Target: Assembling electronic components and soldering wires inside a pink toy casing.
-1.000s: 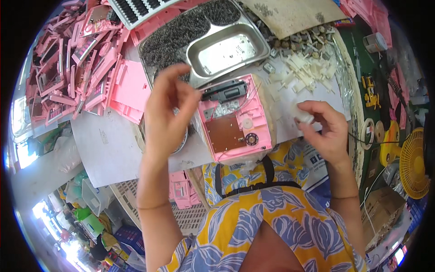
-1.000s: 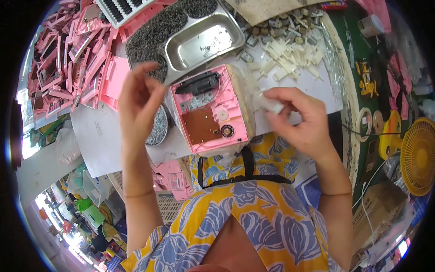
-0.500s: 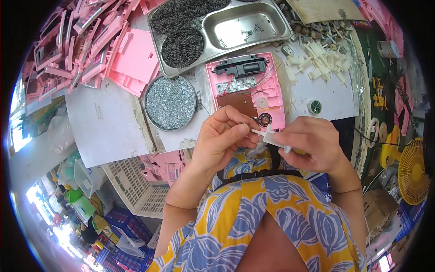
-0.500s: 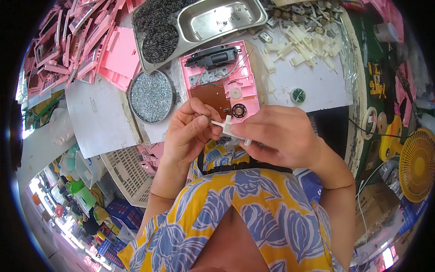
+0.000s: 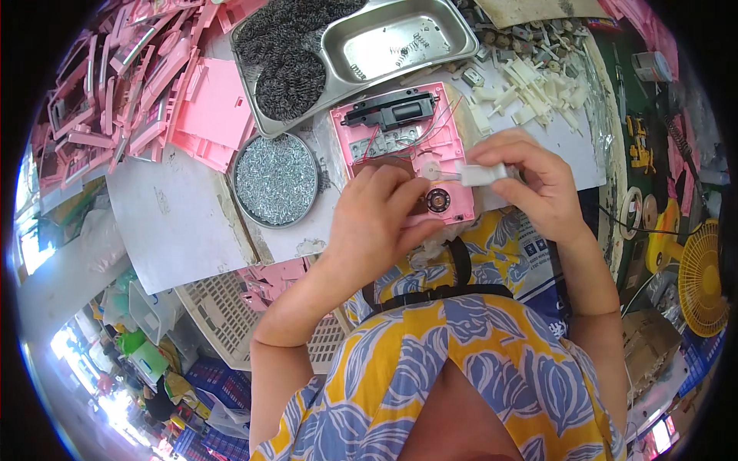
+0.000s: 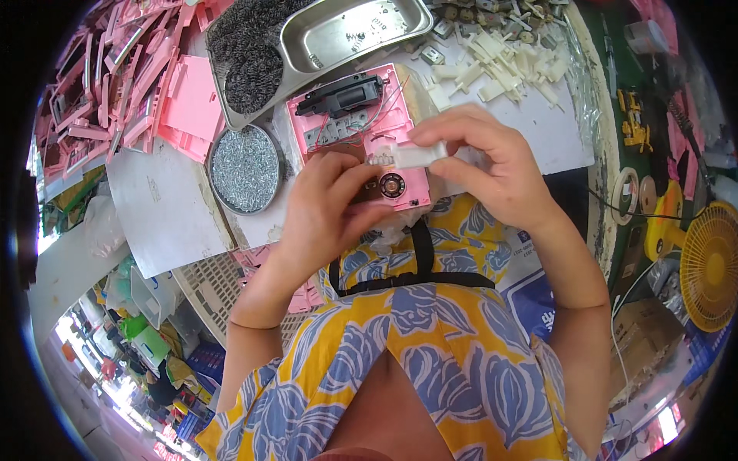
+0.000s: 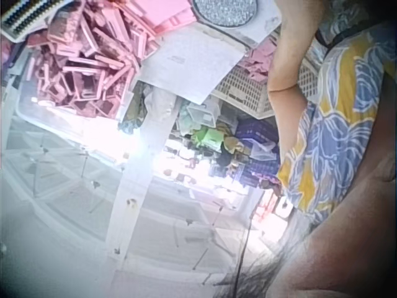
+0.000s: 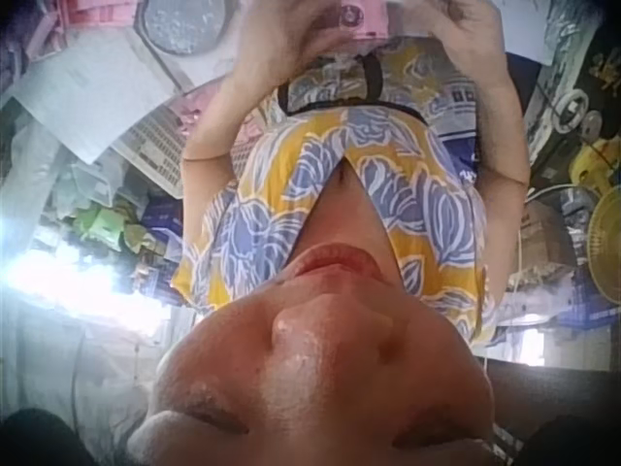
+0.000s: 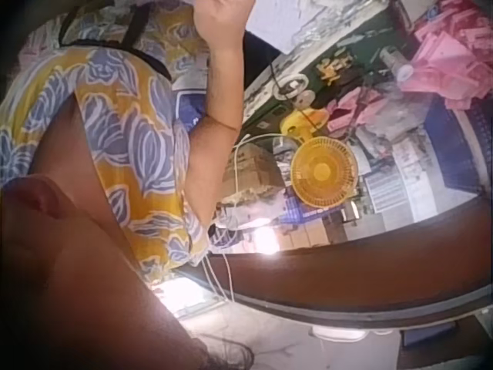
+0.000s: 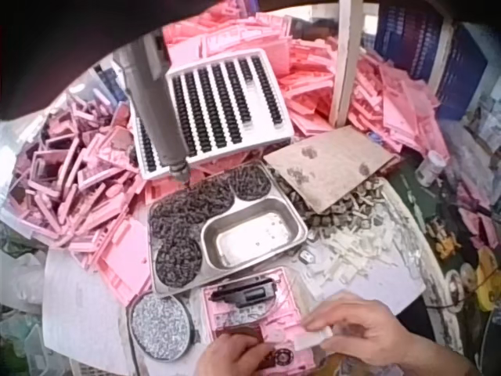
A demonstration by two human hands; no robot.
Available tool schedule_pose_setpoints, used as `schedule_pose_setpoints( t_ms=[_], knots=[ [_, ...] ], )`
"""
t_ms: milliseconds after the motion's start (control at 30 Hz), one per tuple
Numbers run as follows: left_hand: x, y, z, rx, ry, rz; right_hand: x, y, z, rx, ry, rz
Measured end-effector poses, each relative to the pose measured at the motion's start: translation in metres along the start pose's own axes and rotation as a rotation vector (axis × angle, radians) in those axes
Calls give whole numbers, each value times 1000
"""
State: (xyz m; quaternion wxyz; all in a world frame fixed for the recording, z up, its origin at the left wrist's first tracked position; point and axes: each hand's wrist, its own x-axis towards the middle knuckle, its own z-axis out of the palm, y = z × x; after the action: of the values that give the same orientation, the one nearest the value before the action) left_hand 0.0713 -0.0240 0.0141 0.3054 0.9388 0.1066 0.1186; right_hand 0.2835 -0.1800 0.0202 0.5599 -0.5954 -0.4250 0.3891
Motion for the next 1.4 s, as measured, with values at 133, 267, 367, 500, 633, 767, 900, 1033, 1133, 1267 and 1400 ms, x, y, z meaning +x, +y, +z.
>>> schedule_pose_setpoints(
  t_ms=[133,267,367,500,633,767,900,1033,1133,1267,1400],
  knots=[
    [-11,4,9,50,-5,-46,13,0,-5,-690,-58,-311],
    [-18,-4,15,-41,101,20,21,4,1,-809,-99,-421],
    [-19,-7,16,-53,105,26,26,1,7,-942,-148,-484],
    [-17,-6,16,-82,115,38,37,6,2,-837,-218,-531],
    [-15,-7,16,-134,145,54,38,31,-1,-629,-179,-521],
    [-19,-9,19,-167,150,52,34,31,13,-699,-170,-472],
    [-16,-5,15,-68,78,126,32,11,20,-805,-201,-372],
    [-15,-2,9,59,-79,144,34,4,21,-741,-210,-422],
    [-14,-1,9,73,-69,121,58,9,-14,-720,-38,-278],
    [-13,-1,10,38,-48,110,96,24,-29,-1284,165,-140],
    [-11,-1,4,-88,-41,78,109,29,-31,-1325,50,-60]
  ],
)
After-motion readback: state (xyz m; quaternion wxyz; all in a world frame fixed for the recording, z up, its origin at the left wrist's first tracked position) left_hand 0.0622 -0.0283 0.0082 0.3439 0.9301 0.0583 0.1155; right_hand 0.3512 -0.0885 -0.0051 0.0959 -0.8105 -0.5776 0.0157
